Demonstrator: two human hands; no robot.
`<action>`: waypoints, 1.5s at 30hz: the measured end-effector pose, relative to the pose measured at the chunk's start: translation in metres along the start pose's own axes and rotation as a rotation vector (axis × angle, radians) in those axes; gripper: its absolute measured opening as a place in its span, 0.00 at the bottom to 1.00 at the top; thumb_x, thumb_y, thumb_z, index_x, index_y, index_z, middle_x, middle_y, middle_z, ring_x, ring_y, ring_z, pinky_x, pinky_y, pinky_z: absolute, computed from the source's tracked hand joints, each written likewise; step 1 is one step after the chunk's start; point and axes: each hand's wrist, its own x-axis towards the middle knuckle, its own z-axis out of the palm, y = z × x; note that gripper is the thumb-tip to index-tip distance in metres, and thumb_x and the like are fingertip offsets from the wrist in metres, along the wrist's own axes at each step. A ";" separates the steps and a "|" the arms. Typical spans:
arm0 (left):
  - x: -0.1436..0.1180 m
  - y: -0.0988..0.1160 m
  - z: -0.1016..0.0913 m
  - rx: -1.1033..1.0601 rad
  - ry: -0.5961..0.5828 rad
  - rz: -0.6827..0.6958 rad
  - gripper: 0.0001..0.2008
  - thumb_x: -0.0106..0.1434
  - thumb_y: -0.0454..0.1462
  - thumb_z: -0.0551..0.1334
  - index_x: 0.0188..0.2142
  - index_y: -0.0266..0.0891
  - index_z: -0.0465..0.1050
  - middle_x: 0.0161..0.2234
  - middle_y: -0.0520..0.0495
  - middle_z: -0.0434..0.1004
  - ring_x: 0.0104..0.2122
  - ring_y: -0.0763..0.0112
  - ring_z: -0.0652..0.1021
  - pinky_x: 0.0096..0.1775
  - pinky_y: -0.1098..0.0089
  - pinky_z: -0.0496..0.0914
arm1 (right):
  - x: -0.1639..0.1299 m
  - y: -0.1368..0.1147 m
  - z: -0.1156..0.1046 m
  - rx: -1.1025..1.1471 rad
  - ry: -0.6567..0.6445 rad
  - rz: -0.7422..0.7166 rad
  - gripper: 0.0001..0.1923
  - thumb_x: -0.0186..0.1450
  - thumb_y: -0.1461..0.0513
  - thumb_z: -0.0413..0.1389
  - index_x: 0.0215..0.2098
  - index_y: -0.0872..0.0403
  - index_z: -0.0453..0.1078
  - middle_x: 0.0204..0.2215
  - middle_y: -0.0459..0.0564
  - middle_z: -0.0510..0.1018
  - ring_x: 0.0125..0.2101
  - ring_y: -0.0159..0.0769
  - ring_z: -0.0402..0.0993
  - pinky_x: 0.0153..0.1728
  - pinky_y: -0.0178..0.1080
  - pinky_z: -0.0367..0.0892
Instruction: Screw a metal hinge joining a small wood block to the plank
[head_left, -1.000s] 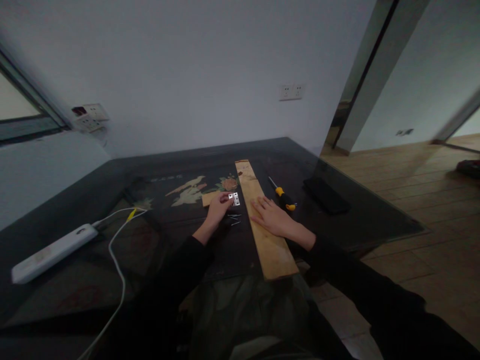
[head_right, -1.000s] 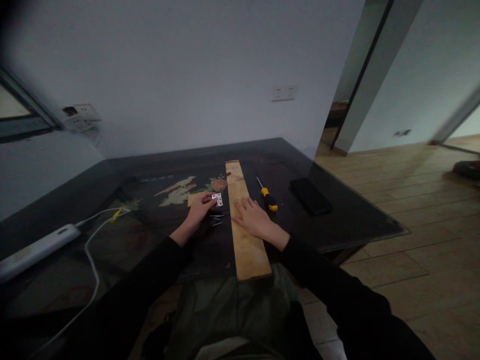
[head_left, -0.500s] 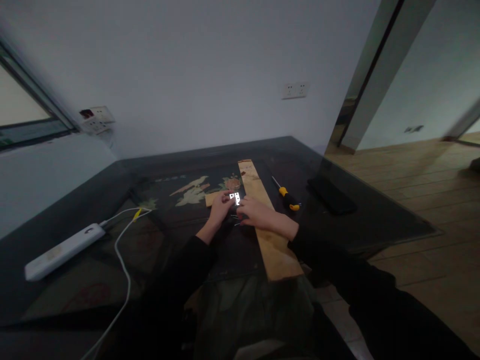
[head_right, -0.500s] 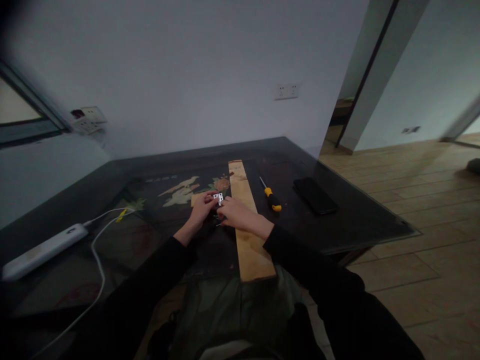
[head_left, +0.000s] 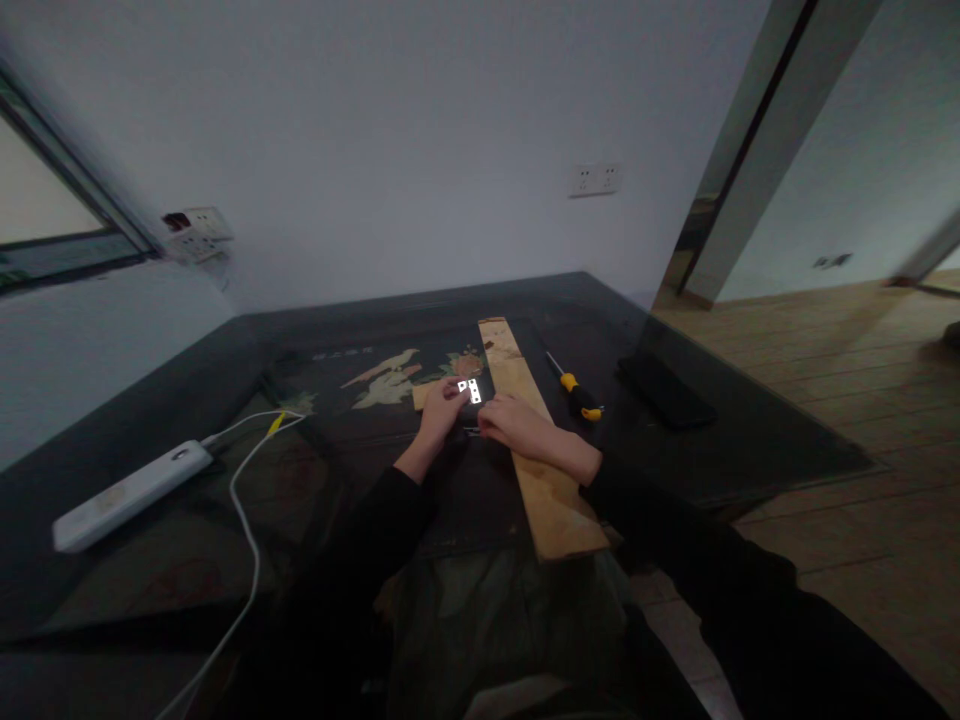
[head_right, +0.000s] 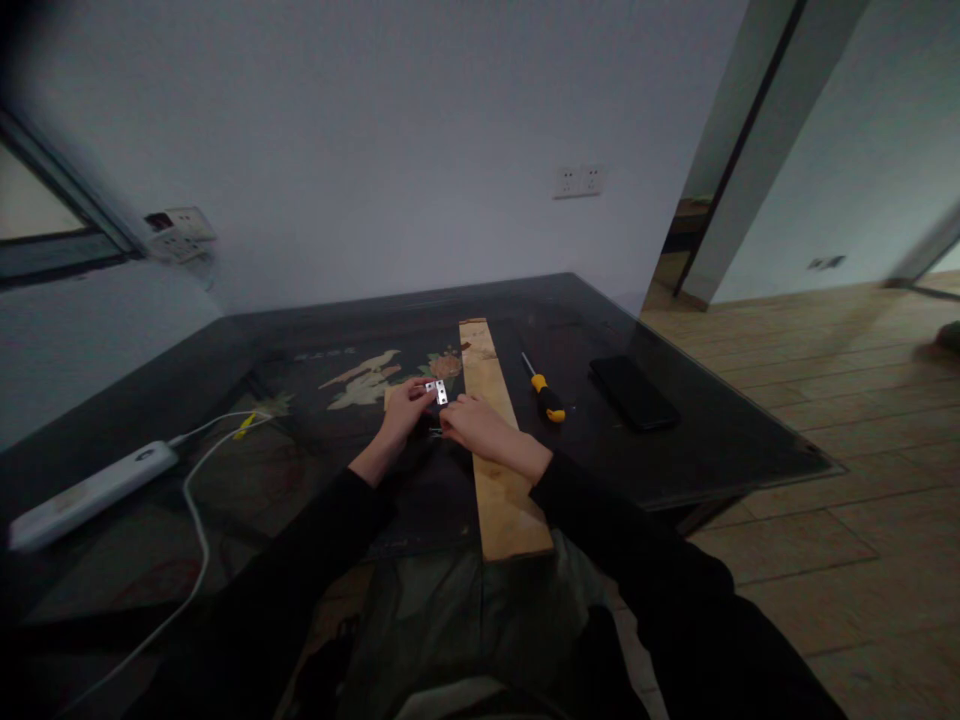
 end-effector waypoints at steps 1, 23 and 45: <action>0.004 0.001 0.001 -0.008 0.014 -0.017 0.11 0.55 0.32 0.66 0.40 0.36 0.75 0.29 0.49 0.78 0.29 0.70 0.77 0.30 0.73 0.68 | 0.001 0.004 -0.003 0.095 0.033 0.029 0.05 0.68 0.64 0.56 0.38 0.57 0.74 0.37 0.55 0.80 0.42 0.41 0.74 0.44 0.41 0.64; 0.032 -0.014 0.044 0.067 -0.097 -0.047 0.06 0.52 0.33 0.71 0.31 0.36 0.77 0.20 0.52 0.75 0.23 0.71 0.75 0.31 0.72 0.68 | 0.050 0.087 0.013 1.192 0.673 0.414 0.11 0.55 0.61 0.66 0.25 0.54 0.67 0.23 0.47 0.80 0.26 0.33 0.80 0.34 0.37 0.75; 0.019 -0.001 0.045 0.155 -0.143 -0.099 0.10 0.53 0.33 0.72 0.32 0.38 0.73 0.20 0.51 0.77 0.24 0.67 0.78 0.32 0.69 0.69 | 0.048 0.101 0.017 1.071 0.715 0.441 0.10 0.49 0.60 0.66 0.29 0.55 0.74 0.26 0.47 0.79 0.29 0.33 0.76 0.38 0.39 0.72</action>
